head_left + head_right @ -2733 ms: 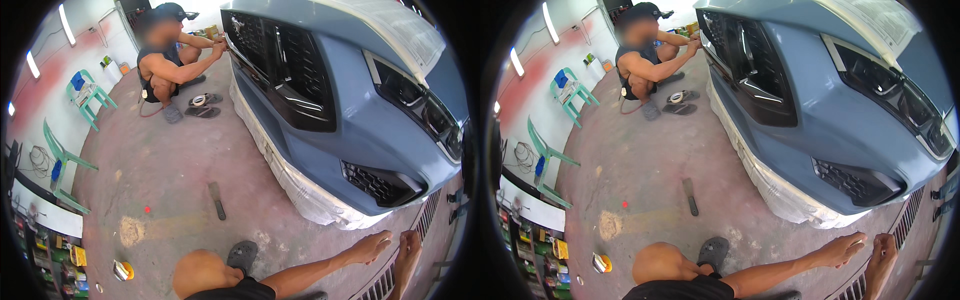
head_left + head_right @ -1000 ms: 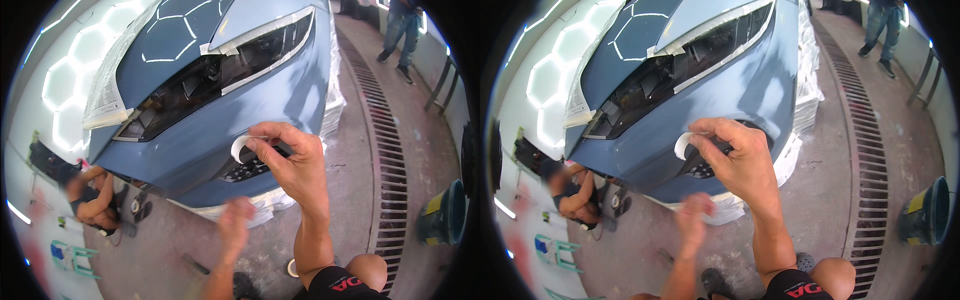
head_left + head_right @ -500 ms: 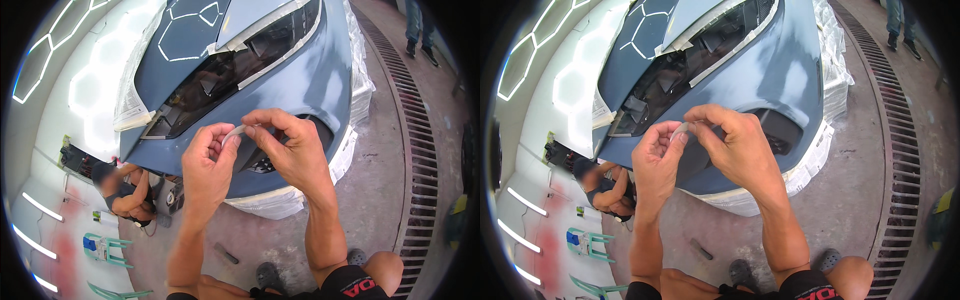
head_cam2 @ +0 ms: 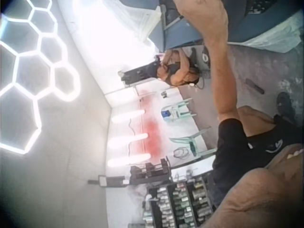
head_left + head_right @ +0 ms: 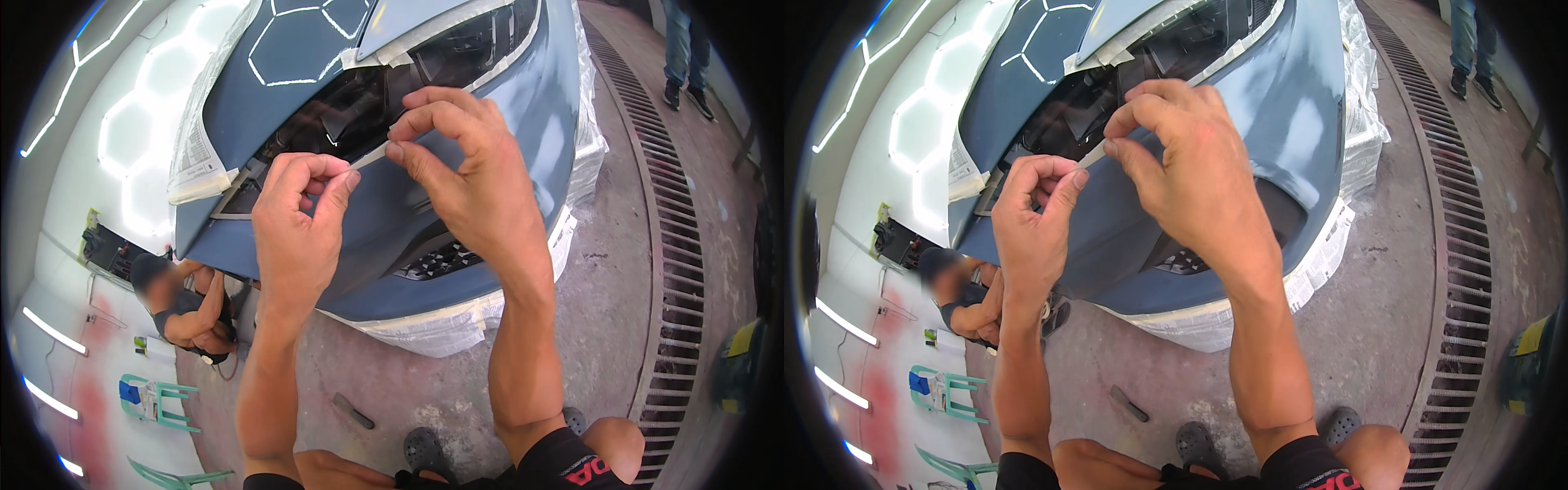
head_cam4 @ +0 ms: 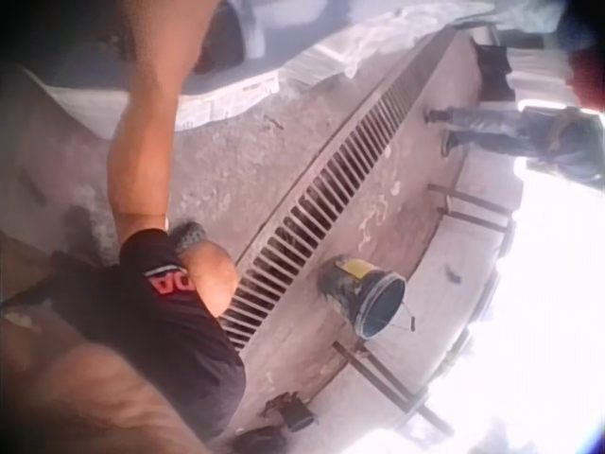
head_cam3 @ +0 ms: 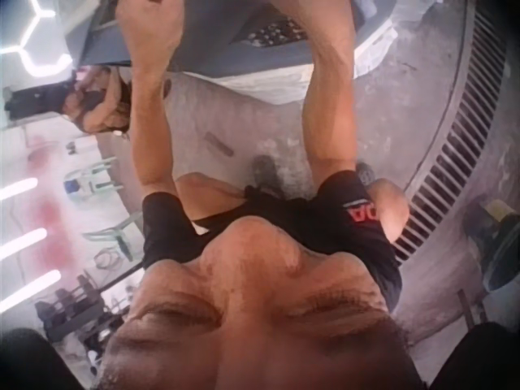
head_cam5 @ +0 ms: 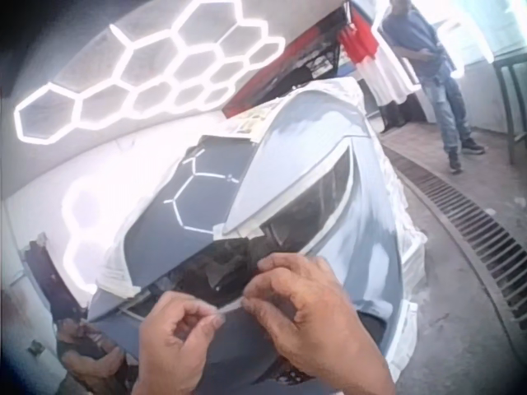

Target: The person applies masking tape to the front bumper of a car, carefully aligning it along the edges of the headlights and grille. They use a plastic squeegee to smooth the tape and ensure it adheres properly to the curved surfaces.

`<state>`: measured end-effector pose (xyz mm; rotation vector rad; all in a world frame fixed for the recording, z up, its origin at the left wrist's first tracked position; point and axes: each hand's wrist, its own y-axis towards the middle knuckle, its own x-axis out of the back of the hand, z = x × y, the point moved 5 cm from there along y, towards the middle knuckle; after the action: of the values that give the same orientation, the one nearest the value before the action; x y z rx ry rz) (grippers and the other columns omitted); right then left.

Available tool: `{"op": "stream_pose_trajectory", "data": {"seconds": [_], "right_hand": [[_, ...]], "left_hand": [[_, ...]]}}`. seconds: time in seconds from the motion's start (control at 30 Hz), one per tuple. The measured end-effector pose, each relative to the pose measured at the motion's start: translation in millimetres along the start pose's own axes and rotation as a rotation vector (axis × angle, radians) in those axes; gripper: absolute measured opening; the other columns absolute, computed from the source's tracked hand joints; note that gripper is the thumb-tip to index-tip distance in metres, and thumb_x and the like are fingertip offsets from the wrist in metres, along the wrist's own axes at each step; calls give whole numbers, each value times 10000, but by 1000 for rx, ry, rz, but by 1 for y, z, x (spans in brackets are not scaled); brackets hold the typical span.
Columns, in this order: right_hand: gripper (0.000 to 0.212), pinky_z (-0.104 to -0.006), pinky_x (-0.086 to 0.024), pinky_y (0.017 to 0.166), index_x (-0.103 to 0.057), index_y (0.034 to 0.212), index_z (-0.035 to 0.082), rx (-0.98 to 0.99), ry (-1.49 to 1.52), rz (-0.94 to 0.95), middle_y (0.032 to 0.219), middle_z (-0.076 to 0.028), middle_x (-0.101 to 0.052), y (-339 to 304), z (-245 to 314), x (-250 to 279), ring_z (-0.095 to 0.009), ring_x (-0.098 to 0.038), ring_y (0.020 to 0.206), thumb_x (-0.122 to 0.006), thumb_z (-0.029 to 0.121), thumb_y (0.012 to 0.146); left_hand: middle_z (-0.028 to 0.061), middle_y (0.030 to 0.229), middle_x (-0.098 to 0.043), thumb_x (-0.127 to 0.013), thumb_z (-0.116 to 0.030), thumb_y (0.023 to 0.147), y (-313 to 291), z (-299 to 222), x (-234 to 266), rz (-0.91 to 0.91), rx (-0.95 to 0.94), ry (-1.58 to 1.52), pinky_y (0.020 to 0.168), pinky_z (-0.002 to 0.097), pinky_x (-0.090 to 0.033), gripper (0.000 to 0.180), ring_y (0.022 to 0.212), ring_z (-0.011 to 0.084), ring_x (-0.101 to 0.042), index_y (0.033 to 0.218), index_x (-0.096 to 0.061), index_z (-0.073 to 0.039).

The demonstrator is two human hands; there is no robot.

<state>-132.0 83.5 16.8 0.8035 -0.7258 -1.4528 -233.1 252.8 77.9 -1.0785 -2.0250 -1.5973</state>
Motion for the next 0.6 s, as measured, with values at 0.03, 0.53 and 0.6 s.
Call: {"op": "stream_pose_trajectory", "data": {"seconds": [0.03, 0.53, 0.6], "right_hand": [[153, -407, -540, 1066, -835, 1081, 81, -31, 0, 30, 1228, -71, -788, 3, -1, -1, -292, -677, 1185, -898, 110, 944], [166, -464, -462, 1033, -908, 968, 225, 169, -317, -107, 1219, 6, -720, 10, -22, -4, -312, -581, 1296, -926, 169, 814], [177, -472, -453, 1046, -915, 958, 235, 173, -360, -101, 1260, 8, -714, 9, -24, -2, -319, -569, 1324, -916, 165, 795]], "left_hand": [[62, 1056, -735, -817, -41, 1037, 2, 2, 0, 7, 11, -24, 778, 305, -541, 95, 868, 161, -697, 1126, -796, -16], [78, 1035, -725, -817, 8, 989, 5, 17, -25, -154, -297, 258, 872, 428, -578, 207, 948, 287, -687, 1178, -787, -70], [71, 1040, -714, -831, 6, 960, 4, 13, -29, -175, -362, 349, 896, 442, -566, 209, 995, 301, -674, 1149, -790, -71]]}}
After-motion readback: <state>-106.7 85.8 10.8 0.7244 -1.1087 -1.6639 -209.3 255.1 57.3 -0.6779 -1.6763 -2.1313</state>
